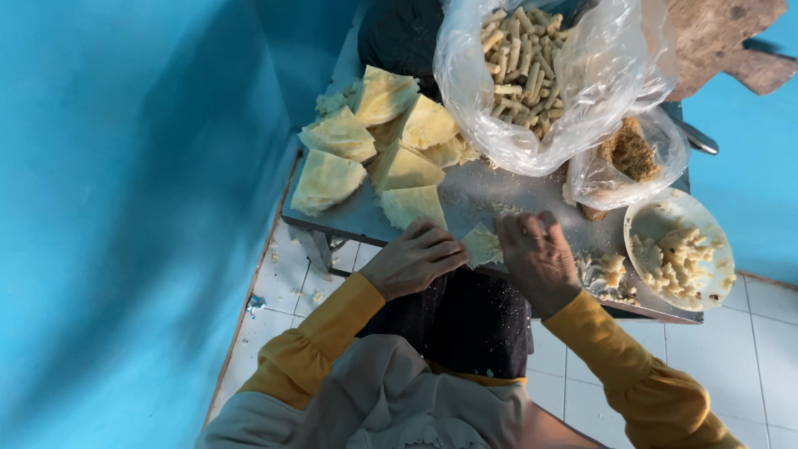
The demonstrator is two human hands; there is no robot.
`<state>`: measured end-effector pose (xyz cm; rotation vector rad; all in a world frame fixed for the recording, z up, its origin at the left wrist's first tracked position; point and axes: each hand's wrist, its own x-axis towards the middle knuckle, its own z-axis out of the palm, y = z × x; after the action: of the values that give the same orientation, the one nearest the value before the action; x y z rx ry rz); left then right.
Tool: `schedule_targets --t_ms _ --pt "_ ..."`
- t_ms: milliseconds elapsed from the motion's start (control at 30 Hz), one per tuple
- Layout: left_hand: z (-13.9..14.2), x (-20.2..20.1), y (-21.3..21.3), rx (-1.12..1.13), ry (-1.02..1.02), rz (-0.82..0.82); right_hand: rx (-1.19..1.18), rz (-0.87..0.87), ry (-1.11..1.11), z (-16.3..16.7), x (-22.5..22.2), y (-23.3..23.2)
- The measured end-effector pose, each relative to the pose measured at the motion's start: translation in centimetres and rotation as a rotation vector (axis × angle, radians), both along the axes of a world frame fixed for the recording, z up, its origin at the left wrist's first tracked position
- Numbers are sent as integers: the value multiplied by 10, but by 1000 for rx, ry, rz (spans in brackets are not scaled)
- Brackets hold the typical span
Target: The person folds flat pieces of dough over by hand on a wooden board, pressing and shaping them into filled pockets. They then use a knife to cut a dough piece on the board and handle puffed snack pieces from a plastic bag, placing pieces onto a plate and arranging folded dough pieces on the table.
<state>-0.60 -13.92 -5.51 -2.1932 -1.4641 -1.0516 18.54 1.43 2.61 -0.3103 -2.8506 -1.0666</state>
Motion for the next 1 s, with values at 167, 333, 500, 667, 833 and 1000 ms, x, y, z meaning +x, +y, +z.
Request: schedule_targets --t_ms 167,333,500,667,833,1000 --pt "-3 0 2 -7 -36 5 -374 181 315 -11 12 -17" --pt "-3 0 -2 -3 -49 22 -602 99 475 6 37 18" --pt "0 0 -3 -5 -53 9 -727 -52 690 39 42 131" --pt "2 2 -5 -6 -75 22 -769 -66 728 26 2 170" --pt "3 6 -7 -15 -136 57 -655 -232 662 18 -18 177" --pt "12 21 -14 -10 -173 288 -828 -73 825 29 9 192"
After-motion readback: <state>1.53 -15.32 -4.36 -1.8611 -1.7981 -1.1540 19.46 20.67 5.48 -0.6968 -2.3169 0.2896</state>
